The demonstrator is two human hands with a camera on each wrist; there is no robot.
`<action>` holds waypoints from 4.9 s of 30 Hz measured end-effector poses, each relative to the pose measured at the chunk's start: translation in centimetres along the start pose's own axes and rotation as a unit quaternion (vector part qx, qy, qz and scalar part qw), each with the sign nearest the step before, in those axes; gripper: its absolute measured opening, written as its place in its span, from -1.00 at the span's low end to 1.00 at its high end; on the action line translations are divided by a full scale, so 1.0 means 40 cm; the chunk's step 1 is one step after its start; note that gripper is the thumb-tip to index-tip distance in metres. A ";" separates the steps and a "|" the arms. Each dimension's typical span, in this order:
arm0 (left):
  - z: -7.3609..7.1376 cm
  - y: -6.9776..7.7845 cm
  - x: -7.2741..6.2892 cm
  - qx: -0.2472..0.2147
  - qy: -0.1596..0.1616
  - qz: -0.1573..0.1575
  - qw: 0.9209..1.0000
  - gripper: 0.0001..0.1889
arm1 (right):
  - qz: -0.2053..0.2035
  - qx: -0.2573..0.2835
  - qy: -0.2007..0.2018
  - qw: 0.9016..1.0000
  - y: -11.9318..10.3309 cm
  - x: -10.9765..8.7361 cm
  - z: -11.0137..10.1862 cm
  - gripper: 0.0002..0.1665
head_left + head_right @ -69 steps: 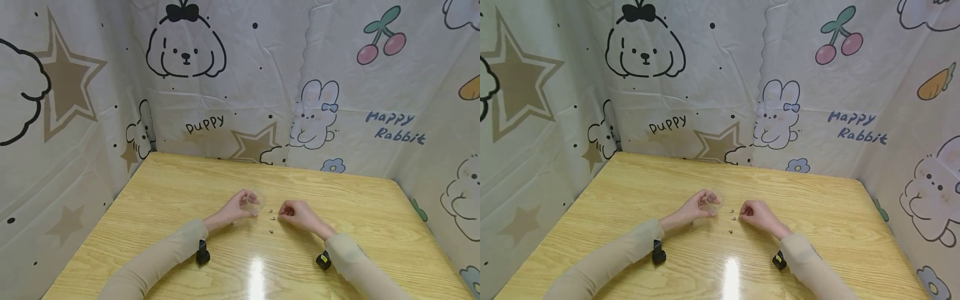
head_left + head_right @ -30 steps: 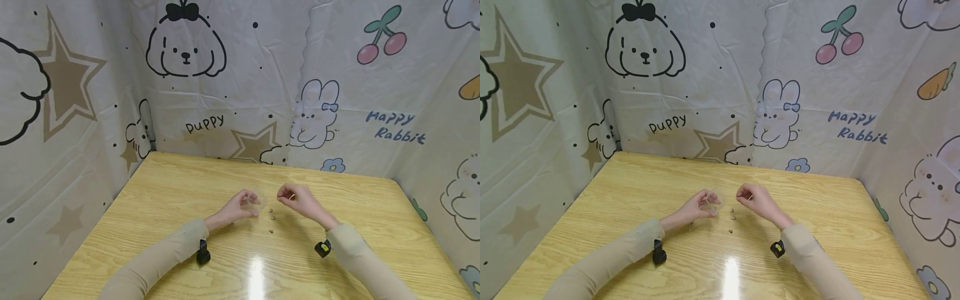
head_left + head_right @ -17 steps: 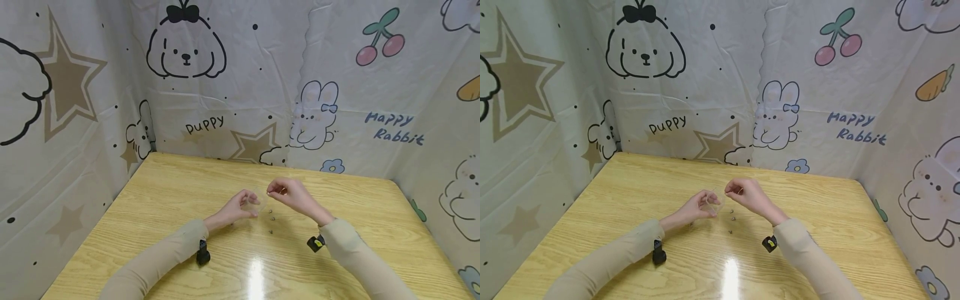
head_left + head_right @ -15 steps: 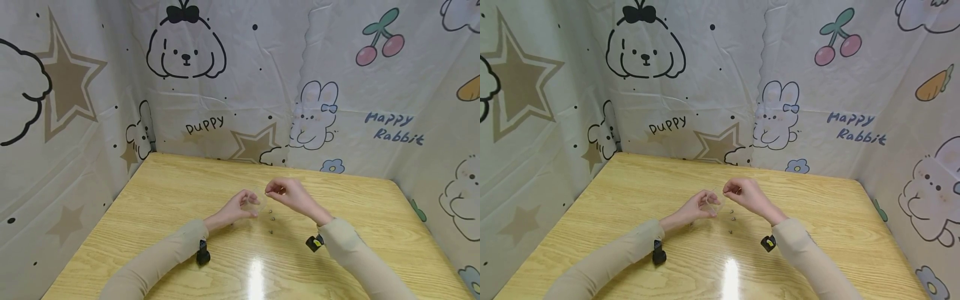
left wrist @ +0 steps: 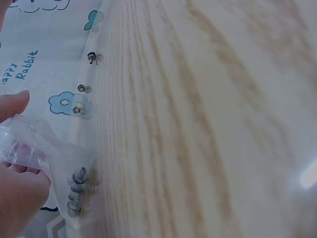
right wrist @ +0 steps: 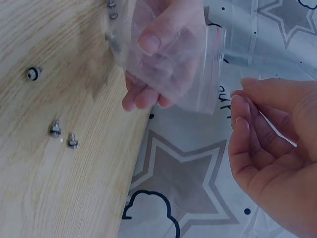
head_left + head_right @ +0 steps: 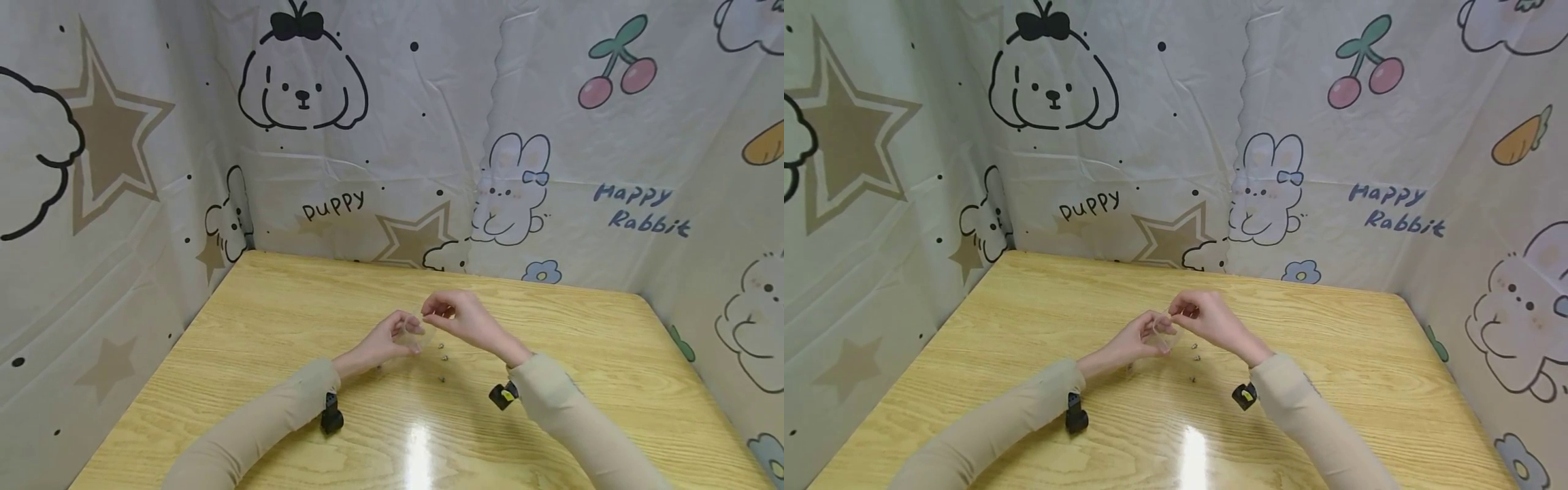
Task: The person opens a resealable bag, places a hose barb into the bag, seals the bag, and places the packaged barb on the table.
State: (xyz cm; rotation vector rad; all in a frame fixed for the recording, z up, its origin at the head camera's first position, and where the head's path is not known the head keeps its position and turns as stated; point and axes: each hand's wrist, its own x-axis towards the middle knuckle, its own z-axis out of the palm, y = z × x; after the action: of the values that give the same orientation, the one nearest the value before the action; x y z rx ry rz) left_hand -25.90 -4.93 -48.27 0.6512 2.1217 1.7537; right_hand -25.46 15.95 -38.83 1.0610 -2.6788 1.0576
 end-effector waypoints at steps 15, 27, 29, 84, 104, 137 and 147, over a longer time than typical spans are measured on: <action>0.002 -0.001 0.002 0.005 0.009 -0.008 1.000 -0.50 | 0.083 0.002 0.004 0.997 0.132 -0.031 -0.003 -0.91; 0.002 -0.010 0.005 0.008 0.011 -0.009 1.000 -0.50 | 0.082 -0.004 -0.097 0.992 0.210 -0.053 0.057 -0.88; 0.002 -0.012 0.006 0.007 0.009 -0.007 1.000 -0.50 | 0.083 -0.002 -0.104 0.991 0.211 -0.053 0.064 -0.88; 0.005 -0.011 0.004 0.006 -0.001 0.000 1.000 -0.51 | -0.012 -0.022 -0.024 0.999 0.035 -0.006 -0.015 -0.94; 0.006 -0.004 0.008 0.009 0.011 -0.013 1.000 -0.52 | 0.061 -0.026 -0.082 0.994 0.173 -0.108 0.042 -0.95; 0.013 -0.010 0.007 0.012 0.012 -0.009 1.000 -0.51 | 0.078 -0.003 -0.089 0.993 0.185 -0.127 0.081 -0.94; 0.015 -0.009 0.007 0.007 0.013 -0.006 1.000 -0.51 | 0.072 -0.007 -0.024 0.997 0.141 -0.091 0.015 -0.90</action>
State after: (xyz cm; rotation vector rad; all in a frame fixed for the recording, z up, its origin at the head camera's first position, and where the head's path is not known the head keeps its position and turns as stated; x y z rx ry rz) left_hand -25.88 -4.33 -48.75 0.6207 2.1512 1.7521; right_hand -26.12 20.63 -43.64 0.9152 -2.8342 1.0470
